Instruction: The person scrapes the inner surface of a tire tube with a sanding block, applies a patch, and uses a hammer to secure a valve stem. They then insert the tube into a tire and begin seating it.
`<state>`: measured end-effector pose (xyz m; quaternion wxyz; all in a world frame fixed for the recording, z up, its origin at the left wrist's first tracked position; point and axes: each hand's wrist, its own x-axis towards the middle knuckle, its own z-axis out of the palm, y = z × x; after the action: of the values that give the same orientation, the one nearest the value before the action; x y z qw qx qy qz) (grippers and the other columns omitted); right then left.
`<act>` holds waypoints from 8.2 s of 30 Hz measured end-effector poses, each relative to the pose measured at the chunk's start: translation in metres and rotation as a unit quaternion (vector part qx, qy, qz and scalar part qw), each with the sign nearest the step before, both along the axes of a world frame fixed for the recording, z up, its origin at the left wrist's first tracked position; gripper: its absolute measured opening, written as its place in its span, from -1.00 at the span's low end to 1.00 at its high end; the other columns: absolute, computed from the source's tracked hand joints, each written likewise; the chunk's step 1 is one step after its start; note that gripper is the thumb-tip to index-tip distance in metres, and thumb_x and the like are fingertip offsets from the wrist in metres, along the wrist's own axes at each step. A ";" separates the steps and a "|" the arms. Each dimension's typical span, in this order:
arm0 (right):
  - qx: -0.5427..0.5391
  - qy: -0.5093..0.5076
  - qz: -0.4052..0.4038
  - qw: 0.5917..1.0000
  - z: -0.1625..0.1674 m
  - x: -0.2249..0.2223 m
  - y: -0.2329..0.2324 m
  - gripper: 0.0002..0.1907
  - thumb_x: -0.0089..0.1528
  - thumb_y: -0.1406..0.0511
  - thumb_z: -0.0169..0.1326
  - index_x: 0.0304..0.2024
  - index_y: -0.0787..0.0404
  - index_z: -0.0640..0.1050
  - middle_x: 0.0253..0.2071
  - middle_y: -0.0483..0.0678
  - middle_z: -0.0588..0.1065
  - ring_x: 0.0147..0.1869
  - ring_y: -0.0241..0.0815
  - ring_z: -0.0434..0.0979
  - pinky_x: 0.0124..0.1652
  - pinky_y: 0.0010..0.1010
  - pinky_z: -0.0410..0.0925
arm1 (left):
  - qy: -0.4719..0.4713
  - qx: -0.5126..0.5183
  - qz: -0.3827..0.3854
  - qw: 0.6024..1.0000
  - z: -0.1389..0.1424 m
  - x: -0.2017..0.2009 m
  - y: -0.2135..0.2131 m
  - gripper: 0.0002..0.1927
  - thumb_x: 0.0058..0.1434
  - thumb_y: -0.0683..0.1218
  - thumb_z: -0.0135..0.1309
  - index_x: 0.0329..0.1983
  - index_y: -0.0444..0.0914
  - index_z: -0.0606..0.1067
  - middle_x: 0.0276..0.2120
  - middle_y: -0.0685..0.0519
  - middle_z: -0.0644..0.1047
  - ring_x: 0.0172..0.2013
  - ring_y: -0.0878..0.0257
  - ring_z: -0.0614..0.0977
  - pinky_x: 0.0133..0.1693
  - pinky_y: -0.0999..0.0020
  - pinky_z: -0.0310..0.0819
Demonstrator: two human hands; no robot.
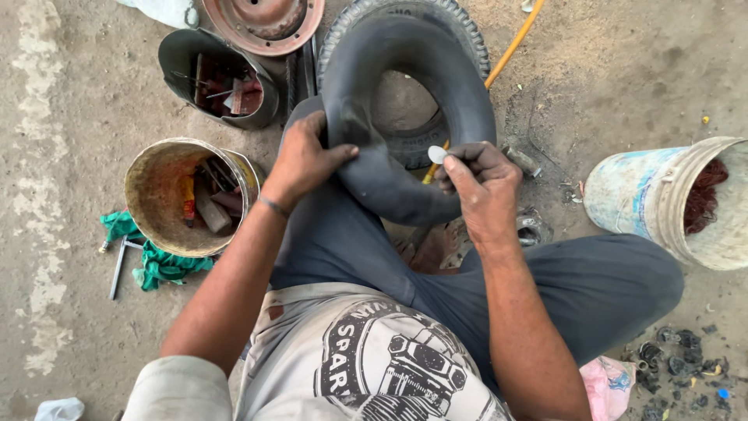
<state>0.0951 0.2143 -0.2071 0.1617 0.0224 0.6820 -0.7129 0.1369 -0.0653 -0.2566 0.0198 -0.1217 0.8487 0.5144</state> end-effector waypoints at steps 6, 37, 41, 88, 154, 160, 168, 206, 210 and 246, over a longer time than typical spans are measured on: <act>-0.041 -0.007 0.026 0.999 -0.007 -0.005 -0.018 -0.95 0.28 0.46 0.16 -0.20 0.34 0.59 -0.28 0.01 0.63 -0.27 -0.33 0.63 -0.21 -0.54 0.50 | -0.032 0.082 0.116 0.989 0.026 0.020 0.041 -0.24 0.05 -0.19 0.29 0.30 -0.31 0.22 -0.07 -0.16 0.60 -0.11 0.07 0.71 -0.06 0.24 0.55; -0.154 -0.063 0.039 0.985 -0.048 -0.025 -0.060 -0.77 0.25 0.51 0.22 -0.05 0.30 0.57 -0.24 -0.03 0.58 -0.23 -0.31 0.59 -0.15 -0.45 0.51 | -0.010 0.600 0.076 0.796 0.016 0.012 0.027 -0.11 -0.03 -0.50 -0.19 0.49 -0.35 0.25 0.35 -0.16 0.40 0.29 0.16 0.49 0.32 0.32 0.37; -0.117 -0.025 0.073 0.990 -0.042 -0.022 -0.068 -0.67 0.23 0.53 0.23 0.04 0.29 0.54 -0.22 -0.04 0.60 -0.20 -0.37 0.57 -0.14 -0.55 0.45 | -0.021 0.584 0.074 0.808 0.015 0.010 0.028 -0.13 -0.02 -0.50 -0.18 0.48 -0.35 0.26 0.31 -0.16 0.43 0.25 0.16 0.51 0.28 0.34 0.41; 0.130 0.146 0.094 0.976 -0.100 -0.030 -0.051 -0.84 0.20 0.32 0.26 -0.28 0.31 0.59 -0.37 -0.01 0.59 -0.28 -0.18 0.52 -0.18 -0.29 0.45 | 0.112 0.003 0.179 0.977 0.009 -0.017 0.071 -0.67 0.06 -0.20 0.28 -0.06 -0.28 0.61 -0.13 -0.11 0.68 -0.08 0.09 0.72 0.00 0.26 0.56; 0.292 0.208 -0.033 0.933 0.078 0.011 0.053 -0.68 0.12 0.38 0.27 -0.05 0.25 0.66 -0.19 0.00 0.70 -0.17 -0.22 0.71 -0.12 -0.39 0.54 | 0.110 -0.005 0.148 0.983 0.013 0.004 0.079 -0.62 0.03 -0.19 0.20 -0.02 -0.17 0.56 -0.19 -0.08 0.69 -0.10 -0.02 0.71 -0.06 0.16 0.55; 0.280 0.259 -0.032 0.924 0.078 0.000 0.049 -0.77 0.15 0.31 0.26 -0.18 0.30 0.65 -0.32 0.05 0.67 -0.27 -0.16 0.70 -0.21 -0.34 0.51 | 0.098 -0.021 0.187 0.977 0.018 -0.007 0.080 -0.57 -0.08 -0.13 0.37 -0.11 -0.21 0.57 -0.21 -0.09 0.67 -0.14 -0.02 0.72 -0.10 0.15 0.59; 0.257 0.337 -0.135 0.896 0.074 0.002 0.081 -0.81 0.21 0.30 0.26 -0.24 0.34 0.65 -0.34 0.06 0.64 -0.30 -0.15 0.66 -0.27 -0.32 0.47 | 0.210 0.045 0.201 0.956 0.020 -0.018 0.100 -0.84 0.24 -0.21 0.23 -0.12 -0.30 0.60 -0.26 0.02 0.64 -0.23 0.30 0.63 -0.14 0.38 0.50; 0.673 0.007 -0.116 0.730 -0.103 -0.071 0.044 0.02 0.12 0.07 0.34 0.52 -0.02 0.12 0.56 0.18 -0.18 0.59 0.34 -0.22 0.31 0.45 -0.08 | -0.002 -0.079 -0.134 0.988 -0.066 -0.083 0.046 -0.65 0.17 -0.01 0.29 -0.07 -0.31 0.62 -0.15 -0.18 0.66 -0.11 -0.05 0.70 -0.04 0.13 0.57; 0.613 0.210 -0.062 0.759 -0.093 -0.069 0.030 -0.32 0.18 0.12 0.39 0.29 0.16 0.47 0.44 0.22 0.27 0.47 0.30 0.22 0.23 0.17 0.23 | 0.061 -0.057 -0.107 0.991 -0.071 -0.080 0.041 -0.55 0.04 0.00 0.37 -0.07 -0.33 0.59 -0.15 -0.27 0.62 -0.11 -0.12 0.67 -0.07 0.07 0.51; 0.390 -0.089 0.228 0.888 -0.162 0.010 -0.065 -0.60 0.27 0.32 0.21 0.15 0.30 0.57 -0.11 0.03 0.62 -0.21 -0.17 0.64 -0.29 -0.42 0.41 | -0.239 -0.188 0.353 0.885 -0.174 0.156 -0.244 -0.62 -0.01 -0.10 0.19 -0.11 -0.32 0.54 -0.02 -0.35 0.52 0.01 -0.30 0.56 -0.06 -0.05 0.48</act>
<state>0.1051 0.1497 -0.3694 0.3583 -0.0094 0.8741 -0.3278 0.2928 -0.3093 -0.4306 0.0164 -0.5339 0.7999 0.2736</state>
